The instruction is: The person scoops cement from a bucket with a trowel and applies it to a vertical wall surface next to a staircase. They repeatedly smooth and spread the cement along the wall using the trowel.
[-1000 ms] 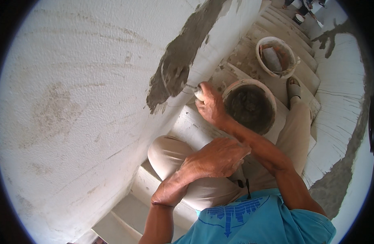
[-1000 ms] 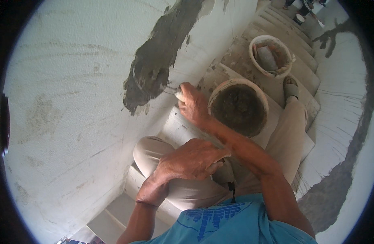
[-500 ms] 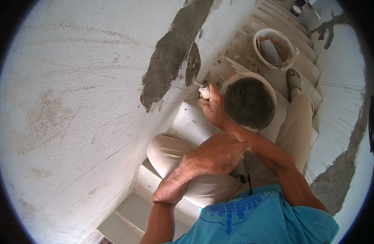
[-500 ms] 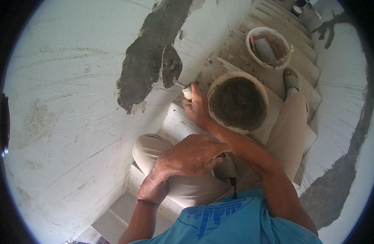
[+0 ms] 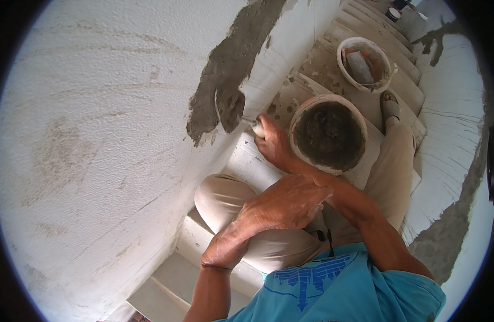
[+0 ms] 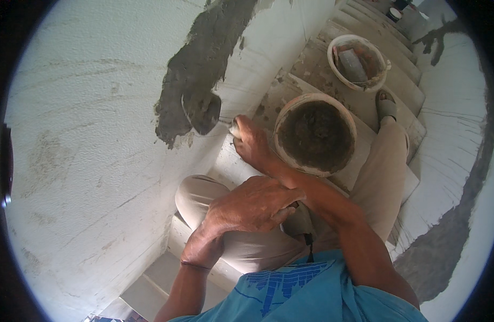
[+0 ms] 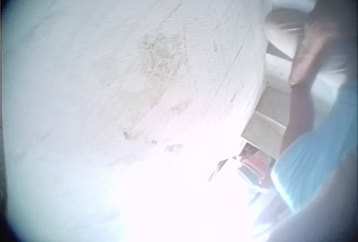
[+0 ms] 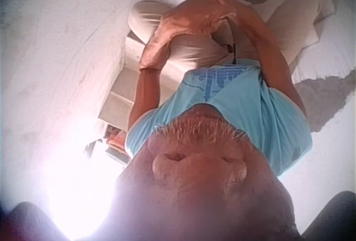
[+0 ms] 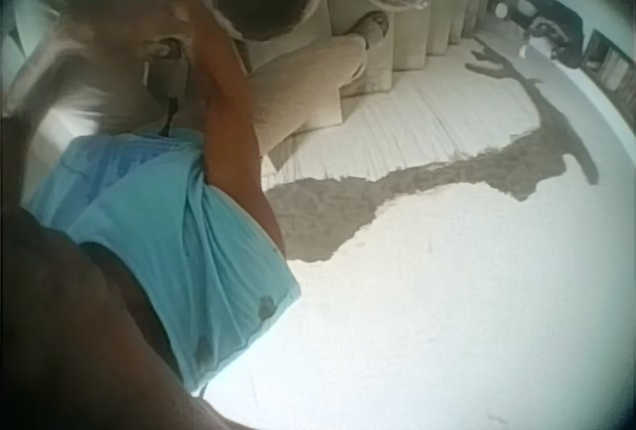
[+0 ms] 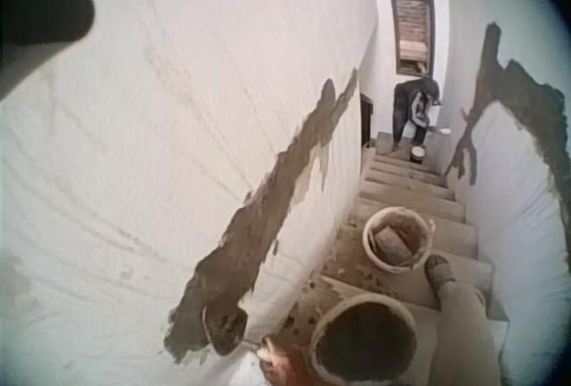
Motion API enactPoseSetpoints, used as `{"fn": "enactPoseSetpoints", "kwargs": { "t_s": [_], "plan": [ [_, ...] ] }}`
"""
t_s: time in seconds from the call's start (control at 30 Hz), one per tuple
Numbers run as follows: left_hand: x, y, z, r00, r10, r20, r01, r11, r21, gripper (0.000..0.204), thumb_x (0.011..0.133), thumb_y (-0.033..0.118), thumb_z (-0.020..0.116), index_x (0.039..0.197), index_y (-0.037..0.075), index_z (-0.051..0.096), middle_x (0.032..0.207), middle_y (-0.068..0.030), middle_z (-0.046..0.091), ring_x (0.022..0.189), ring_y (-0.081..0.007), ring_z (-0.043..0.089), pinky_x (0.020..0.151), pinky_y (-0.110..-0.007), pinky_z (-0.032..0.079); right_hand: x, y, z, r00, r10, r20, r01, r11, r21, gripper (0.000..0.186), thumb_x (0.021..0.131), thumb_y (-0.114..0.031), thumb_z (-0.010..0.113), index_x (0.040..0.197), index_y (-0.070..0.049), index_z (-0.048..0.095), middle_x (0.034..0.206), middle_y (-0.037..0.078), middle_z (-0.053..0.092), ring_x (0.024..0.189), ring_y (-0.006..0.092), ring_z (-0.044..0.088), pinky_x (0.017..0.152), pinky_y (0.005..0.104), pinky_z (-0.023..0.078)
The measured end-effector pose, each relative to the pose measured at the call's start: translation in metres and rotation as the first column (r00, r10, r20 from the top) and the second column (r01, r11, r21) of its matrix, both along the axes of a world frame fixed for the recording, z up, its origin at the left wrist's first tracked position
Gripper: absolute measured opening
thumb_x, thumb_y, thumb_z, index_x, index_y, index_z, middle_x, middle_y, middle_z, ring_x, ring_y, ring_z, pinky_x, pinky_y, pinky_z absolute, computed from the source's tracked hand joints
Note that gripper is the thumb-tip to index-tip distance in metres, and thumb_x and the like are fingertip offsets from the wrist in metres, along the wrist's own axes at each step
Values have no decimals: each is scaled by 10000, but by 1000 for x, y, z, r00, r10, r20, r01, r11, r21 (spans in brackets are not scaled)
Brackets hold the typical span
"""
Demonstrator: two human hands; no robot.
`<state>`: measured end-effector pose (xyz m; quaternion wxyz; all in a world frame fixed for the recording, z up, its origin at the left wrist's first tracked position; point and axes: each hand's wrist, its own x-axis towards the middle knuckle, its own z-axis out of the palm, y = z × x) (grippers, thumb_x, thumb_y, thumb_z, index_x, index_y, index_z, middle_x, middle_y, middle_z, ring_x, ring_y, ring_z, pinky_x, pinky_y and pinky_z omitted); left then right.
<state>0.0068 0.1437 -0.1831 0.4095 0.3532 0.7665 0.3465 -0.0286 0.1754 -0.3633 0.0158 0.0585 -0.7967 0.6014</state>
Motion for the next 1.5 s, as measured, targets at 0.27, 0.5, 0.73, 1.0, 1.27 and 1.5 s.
{"fn": "enactPoseSetpoints", "kwargs": {
  "t_s": [0.27,0.5,0.73,1.0,1.27,1.5],
  "plan": [
    [2,-1,16,1000,19,-18,-20,999,-37,330,873,130,610,1176,0,584,810,-176,605,834,-365,595,740,-496,463,-22,-1,-2,988,-136,76,151,954,-260,284,775,49,597,1038,-29,519,866,148,620,744,258,622,644,354,493],
    [-2,3,3,1000,1,-24,-1,1000,-1,327,871,127,610,1171,-1,586,804,-176,602,829,-366,594,735,-497,463,-55,10,-18,961,72,268,120,764,-634,281,783,46,598,1033,-31,495,889,156,573,737,249,584,582,347,459],
    [0,0,3,1000,11,-18,-11,1000,1,324,868,124,611,1166,-2,587,799,-176,600,824,-367,593,731,-498,462,-11,16,8,998,-53,25,56,987,-152,326,761,53,590,1074,-19,535,883,174,614,805,347,626,725,388,493],
    [-1,1,2,999,21,-31,-20,1000,15,321,865,120,611,1161,-3,588,792,-177,598,818,-368,592,726,-499,462,-69,19,-5,986,-147,80,162,961,-226,265,760,62,578,1003,-20,511,835,150,621,742,324,607,659,395,486],
    [-1,-2,3,999,33,-34,-33,999,19,318,862,116,612,1155,-4,589,786,-177,596,812,-370,592,720,-500,461,-29,19,2,997,-55,62,68,968,-240,297,767,95,560,1036,-28,537,840,66,577,754,144,554,661,296,469],
    [-2,0,3,999,31,-40,-30,999,24,315,859,113,612,1151,-5,590,780,-178,593,807,-371,591,716,-501,461,-74,21,-4,984,-134,121,162,951,-263,269,779,108,542,1002,-41,520,869,26,553,763,107,512,651,272,463]
  ]
}}
